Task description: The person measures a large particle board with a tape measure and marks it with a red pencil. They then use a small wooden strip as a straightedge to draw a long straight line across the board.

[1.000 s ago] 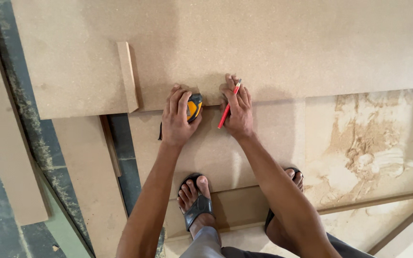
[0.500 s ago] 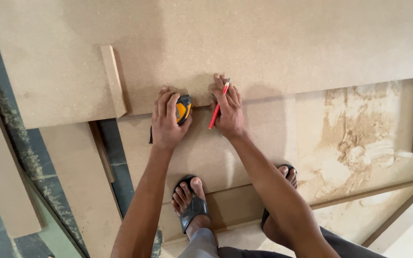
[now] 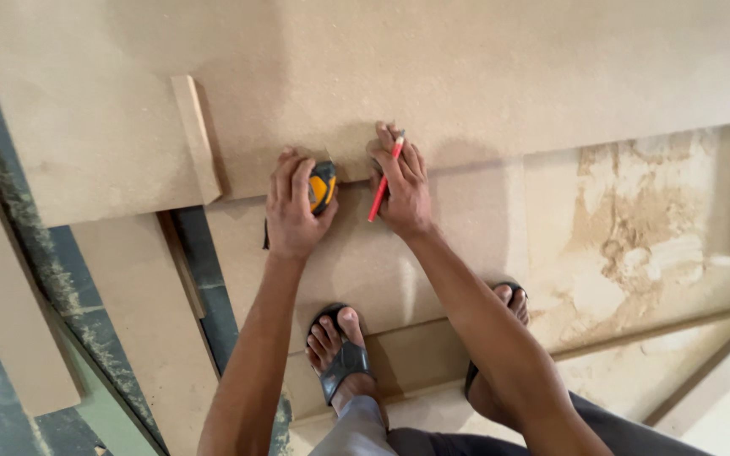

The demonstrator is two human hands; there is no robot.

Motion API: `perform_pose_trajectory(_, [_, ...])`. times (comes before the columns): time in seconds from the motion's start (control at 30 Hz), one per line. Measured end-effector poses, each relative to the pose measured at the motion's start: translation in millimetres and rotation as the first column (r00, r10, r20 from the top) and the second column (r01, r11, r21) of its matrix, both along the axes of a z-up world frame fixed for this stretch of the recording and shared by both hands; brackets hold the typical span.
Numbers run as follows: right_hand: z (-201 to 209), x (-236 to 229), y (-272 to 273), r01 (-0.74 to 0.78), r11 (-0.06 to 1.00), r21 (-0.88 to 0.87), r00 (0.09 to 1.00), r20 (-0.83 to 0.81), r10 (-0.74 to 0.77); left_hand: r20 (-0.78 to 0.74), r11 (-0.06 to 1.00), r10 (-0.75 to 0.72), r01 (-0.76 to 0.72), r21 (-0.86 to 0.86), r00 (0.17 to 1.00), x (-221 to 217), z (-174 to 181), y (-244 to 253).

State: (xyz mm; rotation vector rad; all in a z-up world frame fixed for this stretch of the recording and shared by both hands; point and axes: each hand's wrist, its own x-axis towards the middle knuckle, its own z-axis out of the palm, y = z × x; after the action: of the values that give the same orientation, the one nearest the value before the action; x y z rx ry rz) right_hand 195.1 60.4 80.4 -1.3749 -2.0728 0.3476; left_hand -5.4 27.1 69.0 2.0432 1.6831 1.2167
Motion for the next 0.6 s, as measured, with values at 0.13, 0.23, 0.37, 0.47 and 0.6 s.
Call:
perform_pose_trajectory(0.13, [-1.2,0.6,0.9,0.001,1.000,-0.011,1.000,0.013,-0.001,-0.015,1.000,0.003,-0.003,-0.010,1.000,-0.5,-0.8,1.0])
perform_pose_trajectory(0.23, [-0.9,-0.9,2.4,0.000,1.000,-0.009,1.000,0.009,0.000,-0.009,1.000,0.003,-0.003,-0.011,1.000,-1.6,-1.2,1.9])
perform_pose_trajectory(0.37, [-1.8,-0.3,1.5,-0.001,1.000,-0.021,1.000,-0.005,0.001,0.002,1.000,0.005,-0.005,-0.024,1.000,-1.1,-2.6,0.8])
perform_pose_trajectory(0.47, [-6.5,0.7,1.6,0.003,1.000,-0.016,1.000,0.015,-0.003,-0.025,1.000,0.008,-0.008,-0.010,1.000,-1.2,-3.7,1.3])
perform_pose_trajectory(0.6, [-16.3,3.7,-1.8,0.034,0.997,-0.074,0.999,-0.002,-0.035,-0.016,1.000,0.007,-0.007,-0.016,1.000,-1.2,-2.6,-1.0])
